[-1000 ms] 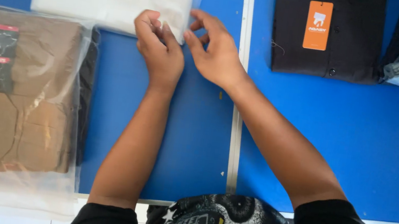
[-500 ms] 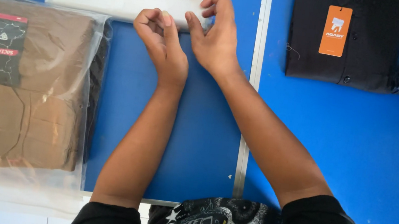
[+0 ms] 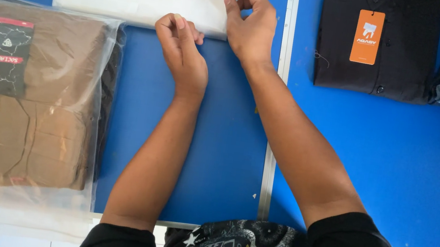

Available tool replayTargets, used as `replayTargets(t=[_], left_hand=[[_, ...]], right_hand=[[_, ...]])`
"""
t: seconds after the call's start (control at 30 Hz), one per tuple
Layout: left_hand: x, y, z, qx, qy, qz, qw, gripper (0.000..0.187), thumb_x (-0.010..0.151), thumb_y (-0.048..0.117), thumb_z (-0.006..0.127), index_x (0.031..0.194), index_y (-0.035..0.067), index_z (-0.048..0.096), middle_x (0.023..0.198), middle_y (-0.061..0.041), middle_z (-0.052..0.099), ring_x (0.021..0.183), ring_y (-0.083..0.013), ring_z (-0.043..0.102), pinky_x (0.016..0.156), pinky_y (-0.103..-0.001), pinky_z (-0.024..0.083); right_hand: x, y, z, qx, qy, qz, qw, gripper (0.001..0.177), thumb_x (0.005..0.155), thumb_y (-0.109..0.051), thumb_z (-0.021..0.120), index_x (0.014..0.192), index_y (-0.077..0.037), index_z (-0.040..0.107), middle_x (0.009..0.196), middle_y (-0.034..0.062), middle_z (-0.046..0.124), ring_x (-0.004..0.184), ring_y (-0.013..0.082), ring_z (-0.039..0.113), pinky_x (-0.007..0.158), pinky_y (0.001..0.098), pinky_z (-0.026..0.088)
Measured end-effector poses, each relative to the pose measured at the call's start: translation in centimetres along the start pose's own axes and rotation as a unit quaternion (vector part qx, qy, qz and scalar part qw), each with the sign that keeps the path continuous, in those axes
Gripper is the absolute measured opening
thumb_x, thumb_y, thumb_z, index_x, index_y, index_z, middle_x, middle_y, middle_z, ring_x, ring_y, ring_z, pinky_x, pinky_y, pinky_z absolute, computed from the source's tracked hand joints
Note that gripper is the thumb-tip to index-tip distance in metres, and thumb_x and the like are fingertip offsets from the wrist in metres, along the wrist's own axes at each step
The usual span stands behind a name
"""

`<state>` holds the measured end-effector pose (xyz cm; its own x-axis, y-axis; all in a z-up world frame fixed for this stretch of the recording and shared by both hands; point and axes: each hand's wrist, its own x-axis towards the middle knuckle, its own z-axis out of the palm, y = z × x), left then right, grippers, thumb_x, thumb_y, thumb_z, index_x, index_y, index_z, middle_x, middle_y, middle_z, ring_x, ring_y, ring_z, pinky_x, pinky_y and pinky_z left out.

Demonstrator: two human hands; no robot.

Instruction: Packing a folded pair of jeans into a clear plastic zipper bag on a workbench.

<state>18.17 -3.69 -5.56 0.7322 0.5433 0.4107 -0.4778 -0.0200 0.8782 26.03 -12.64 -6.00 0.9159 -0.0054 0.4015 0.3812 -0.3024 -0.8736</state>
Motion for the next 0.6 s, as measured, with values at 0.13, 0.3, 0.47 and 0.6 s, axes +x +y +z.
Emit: replayTargets(t=[0.13, 0.3, 0.47, 0.6], left_hand=[[-0.1, -0.3, 0.0, -0.002, 0.0, 0.0, 1.0, 0.02, 0.111, 0.028, 0.036, 0.111, 0.009, 0.043, 0.085, -0.002, 0.045, 0.078, -0.0107, 0.044, 0.077, -0.027, 0.047], [0.0, -0.6, -0.1, -0.015, -0.007, 0.002, 1.0, 0.017, 0.112, 0.025, 0.036, 0.111, 0.01, 0.043, 0.086, -0.002, 0.045, 0.077, -0.0095, 0.042, 0.076, -0.026, 0.045], [0.0, -0.3, 0.1, -0.008, 0.001, -0.014, 1.0, 0.018, 0.111, 0.026, 0.036, 0.11, 0.009, 0.043, 0.086, -0.002, 0.045, 0.077, -0.0093, 0.043, 0.075, -0.026, 0.046], [0.0, -0.7, 0.0, 0.019, 0.005, -0.026, 0.999, 0.02, 0.111, 0.026, 0.036, 0.11, 0.009, 0.043, 0.087, -0.002, 0.047, 0.076, -0.0097, 0.045, 0.075, -0.027, 0.048]], right_hand=[[-0.2, 0.7, 0.1, -0.002, 0.003, -0.022, 1.0, 0.013, 0.094, -0.008, 0.074, 0.106, -0.007, 0.07, 0.079, 0.0001, 0.065, 0.067, 0.006, 0.061, 0.056, 0.0194, 0.056], [-0.1, 1.7, 0.1, -0.066, -0.018, -0.035, 0.997, 0.04, 0.096, -0.013, 0.079, 0.129, -0.014, 0.057, 0.086, 0.0017, 0.069, 0.067, 0.0077, 0.066, 0.058, 0.0201, 0.059], [0.0, 1.6, 0.2, -0.087, -0.026, -0.035, 0.995, 0.033, 0.096, -0.018, 0.078, 0.124, -0.014, 0.061, 0.084, 0.0004, 0.069, 0.071, 0.0092, 0.069, 0.064, 0.0238, 0.061], [0.3, 0.4, 0.1, -0.115, -0.05, 0.003, 0.992, 0.023, 0.092, -0.022, 0.079, 0.112, -0.013, 0.07, 0.086, 0.0015, 0.066, 0.075, 0.0105, 0.066, 0.068, 0.024, 0.062]])
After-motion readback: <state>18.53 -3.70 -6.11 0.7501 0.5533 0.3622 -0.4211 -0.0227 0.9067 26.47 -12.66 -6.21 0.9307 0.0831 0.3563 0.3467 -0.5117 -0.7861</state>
